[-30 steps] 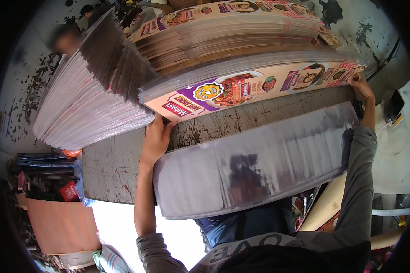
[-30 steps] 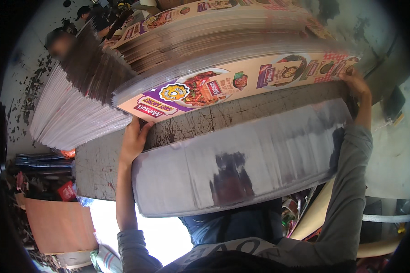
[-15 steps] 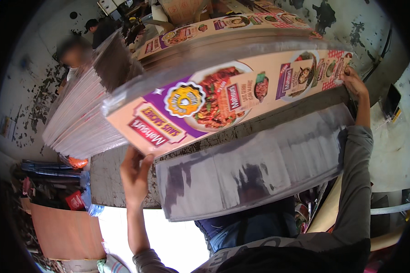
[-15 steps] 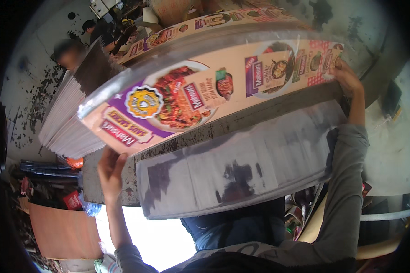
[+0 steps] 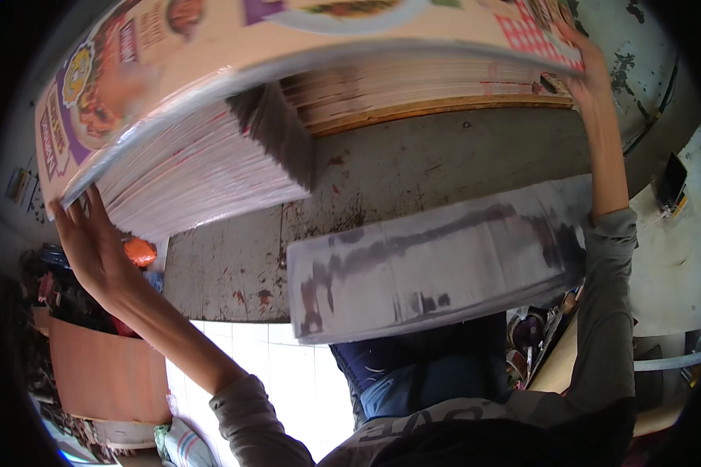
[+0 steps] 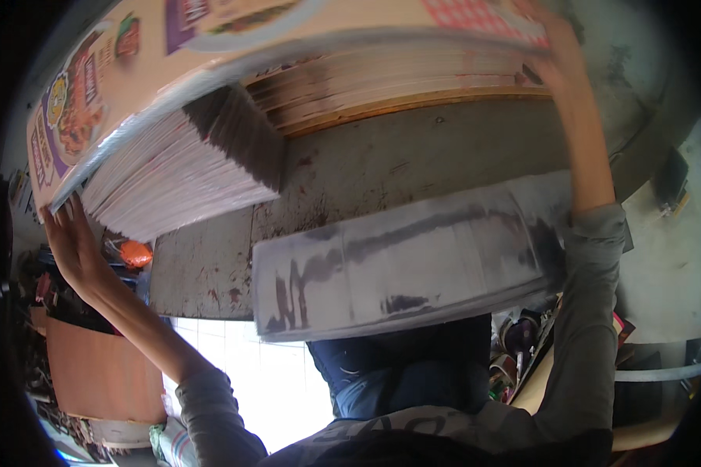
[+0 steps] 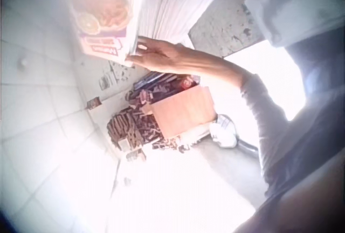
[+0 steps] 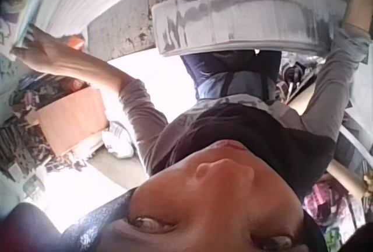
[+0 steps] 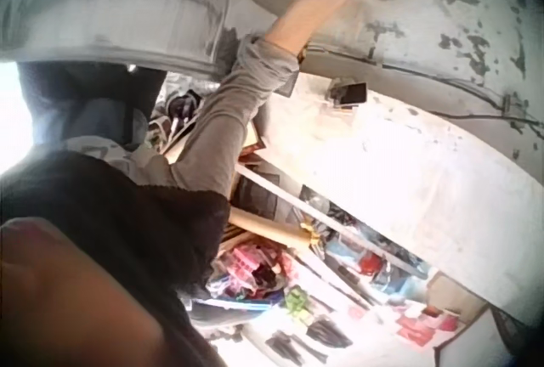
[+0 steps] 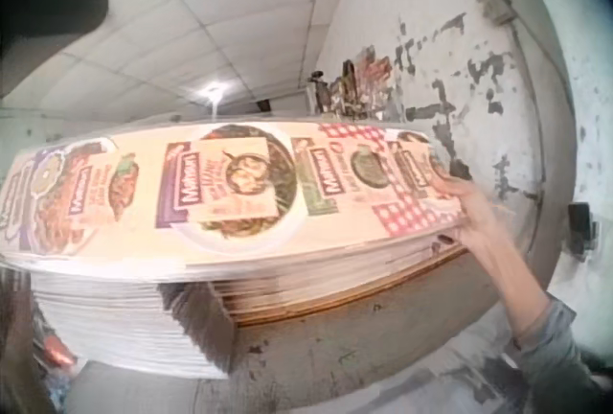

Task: The person inserts printed cardboard strips one at a time into clear plastic sleeves by hand.

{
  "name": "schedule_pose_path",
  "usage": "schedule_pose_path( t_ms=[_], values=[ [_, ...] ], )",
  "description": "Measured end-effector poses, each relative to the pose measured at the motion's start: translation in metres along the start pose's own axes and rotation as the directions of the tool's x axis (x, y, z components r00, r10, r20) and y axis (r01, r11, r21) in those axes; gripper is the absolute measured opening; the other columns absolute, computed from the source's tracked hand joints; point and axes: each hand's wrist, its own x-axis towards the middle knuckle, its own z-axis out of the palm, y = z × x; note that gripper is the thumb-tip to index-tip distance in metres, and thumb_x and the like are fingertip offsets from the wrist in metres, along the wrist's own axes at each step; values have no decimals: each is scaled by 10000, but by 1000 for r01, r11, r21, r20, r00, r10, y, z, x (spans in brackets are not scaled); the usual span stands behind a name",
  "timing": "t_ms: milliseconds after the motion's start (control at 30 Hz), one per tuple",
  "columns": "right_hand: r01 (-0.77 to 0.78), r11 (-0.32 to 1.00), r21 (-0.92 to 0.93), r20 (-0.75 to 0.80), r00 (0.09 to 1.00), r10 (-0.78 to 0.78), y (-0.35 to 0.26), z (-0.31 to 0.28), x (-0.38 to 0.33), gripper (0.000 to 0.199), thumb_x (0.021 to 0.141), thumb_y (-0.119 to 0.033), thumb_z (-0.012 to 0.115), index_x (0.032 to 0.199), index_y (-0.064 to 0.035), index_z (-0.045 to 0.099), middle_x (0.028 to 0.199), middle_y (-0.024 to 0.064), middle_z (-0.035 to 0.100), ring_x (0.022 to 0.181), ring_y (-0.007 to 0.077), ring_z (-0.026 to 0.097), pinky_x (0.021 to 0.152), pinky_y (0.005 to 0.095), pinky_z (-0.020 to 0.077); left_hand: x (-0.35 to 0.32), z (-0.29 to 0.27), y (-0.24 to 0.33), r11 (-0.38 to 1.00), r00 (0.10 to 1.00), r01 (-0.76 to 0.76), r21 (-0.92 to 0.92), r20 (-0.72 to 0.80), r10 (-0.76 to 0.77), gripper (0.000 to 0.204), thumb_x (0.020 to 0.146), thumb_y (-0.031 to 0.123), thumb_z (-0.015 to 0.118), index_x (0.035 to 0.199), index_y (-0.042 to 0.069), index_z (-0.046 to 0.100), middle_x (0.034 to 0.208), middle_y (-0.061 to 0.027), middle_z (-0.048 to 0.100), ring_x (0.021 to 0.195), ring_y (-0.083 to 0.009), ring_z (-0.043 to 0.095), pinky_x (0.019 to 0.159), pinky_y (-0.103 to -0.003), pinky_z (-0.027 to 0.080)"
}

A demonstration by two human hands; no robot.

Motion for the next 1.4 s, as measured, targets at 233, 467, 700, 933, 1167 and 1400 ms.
schedule_pose_path(
  t_ms=[233, 467, 700, 933, 1167, 1400],
  values=[
    [-120, 993, 8, -132, 984, 120, 16, 79, 19, 247, 791, -106, 618, 970, 55, 564, 881, 126, 640, 813, 196, 630, 736, 301, 507, -42, 31, -19, 940, 990, 137, 311, -8, -141, 377, 925, 56, 395, 1158, -230, 319, 1105, -295, 446, 1072, -287, 488, 1037, -407, 361],
    [-181, 983, 34, 140, 975, 175, 28, 181, 50, 232, 813, -81, 560, 1007, 45, 554, 959, 127, 626, 828, 190, 626, 731, 304, 515, 131, -82, 3, 963, 972, 184, 196, -180, -149, 473, 852, 192, 586, 1233, -40, 429, 1202, -186, 486, 1091, -215, 480, 893, -291, 423],
    [-168, 972, -164, 124, 974, 189, 47, 274, 71, 160, 820, -189, 536, 886, -46, 563, 793, 63, 583, 622, 132, 554, 500, 222, 442, 277, -162, 5, 909, 902, 291, -298, -233, -364, 497, 862, 219, 537, 1287, 17, 377, 1325, -127, 370, 1178, -207, 387, 949, -325, 349],
    [-190, 901, -391, 280, 908, 313, 77, 311, 109, 277, 829, -288, 511, 630, -96, 483, 539, 15, 469, 393, 92, 376, 331, 230, 239, 385, -273, 6, -693, 820, -537, -482, -104, -563, 469, 921, 263, 404, 1340, 73, 310, 1382, -112, 274, 1276, -203, 253, 1026, -353, 223],
    [-186, 831, -525, 305, 870, 387, 95, 298, 110, 305, 847, -321, 534, 640, -103, 484, 539, -28, 419, 397, 49, 304, 346, 212, 226, 397, -323, -43, -385, 956, -287, 877, 240, -166, 407, 847, 274, 582, 1203, 103, 485, 1105, -148, 589, 1037, -271, 557, 849, -342, 438],
    [-101, 843, -529, 362, 871, 331, 99, 287, 94, 368, 890, -341, 484, 612, -102, 454, 495, -63, 370, 378, 28, 285, 332, 176, 205, 321, -279, -65, -609, 894, -432, 665, 406, -191, 361, 889, 322, 502, 1175, 103, 497, 1139, -141, 569, 1064, -322, 537, 866, -379, 421]
  ],
)
